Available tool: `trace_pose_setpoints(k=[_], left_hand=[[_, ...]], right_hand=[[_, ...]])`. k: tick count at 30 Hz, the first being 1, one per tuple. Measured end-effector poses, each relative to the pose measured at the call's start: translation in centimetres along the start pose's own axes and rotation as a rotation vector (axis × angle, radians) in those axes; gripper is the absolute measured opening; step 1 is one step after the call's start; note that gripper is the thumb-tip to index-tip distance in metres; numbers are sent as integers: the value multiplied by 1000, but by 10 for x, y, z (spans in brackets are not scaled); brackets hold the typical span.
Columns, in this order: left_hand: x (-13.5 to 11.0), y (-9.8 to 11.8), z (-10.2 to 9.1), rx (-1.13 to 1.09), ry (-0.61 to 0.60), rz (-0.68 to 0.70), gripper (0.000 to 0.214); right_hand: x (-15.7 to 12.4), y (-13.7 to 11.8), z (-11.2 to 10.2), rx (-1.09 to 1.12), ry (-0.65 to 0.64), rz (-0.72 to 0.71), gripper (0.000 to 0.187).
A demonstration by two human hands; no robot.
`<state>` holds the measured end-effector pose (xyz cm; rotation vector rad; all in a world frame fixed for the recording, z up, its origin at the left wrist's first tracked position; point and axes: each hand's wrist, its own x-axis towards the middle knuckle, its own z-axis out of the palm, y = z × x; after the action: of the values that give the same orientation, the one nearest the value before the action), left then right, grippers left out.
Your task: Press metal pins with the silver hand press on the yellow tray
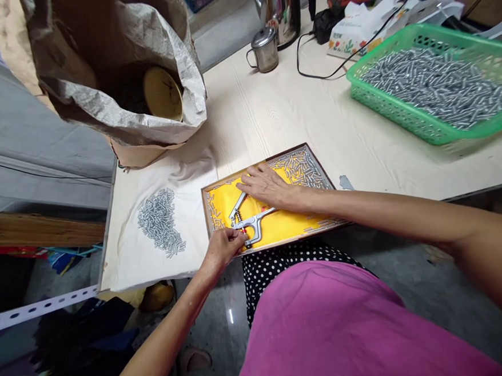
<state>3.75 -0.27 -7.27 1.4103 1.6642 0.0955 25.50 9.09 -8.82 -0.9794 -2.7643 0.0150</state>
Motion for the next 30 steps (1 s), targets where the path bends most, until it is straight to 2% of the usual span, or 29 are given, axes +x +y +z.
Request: trace_pose_setpoints(k=[4,12,16,18,22,25,27,30], left_hand=[[-1,-1,1,-16,18,-8,41],[-4,4,2,-52,10,-25,39],[-4,5,2,-27,20,-4,38],[-4,5,2,-29,17,-12,38],[-3,6,1,-59,1,-37,38],[-4,7,1,-81,-7,-58,40],[-5,9,1,-70,-15,-51,41],[-7,11,2,-49,-22,-13,38]], right_hand=[[18,11,0,-83,-80,-2,23],[8,10,3,-85,15,35,25],[8,10,2,-88,-25,51,25],[11,15,-3,-98,-53,5,24],[25,30,-19,-120,-151,-204,23],[33,34,-25,-160,-217,-256,25],[30,32,-24,-175,-156,-257,28],[10,28,-20,-166,-31,-197,33]])
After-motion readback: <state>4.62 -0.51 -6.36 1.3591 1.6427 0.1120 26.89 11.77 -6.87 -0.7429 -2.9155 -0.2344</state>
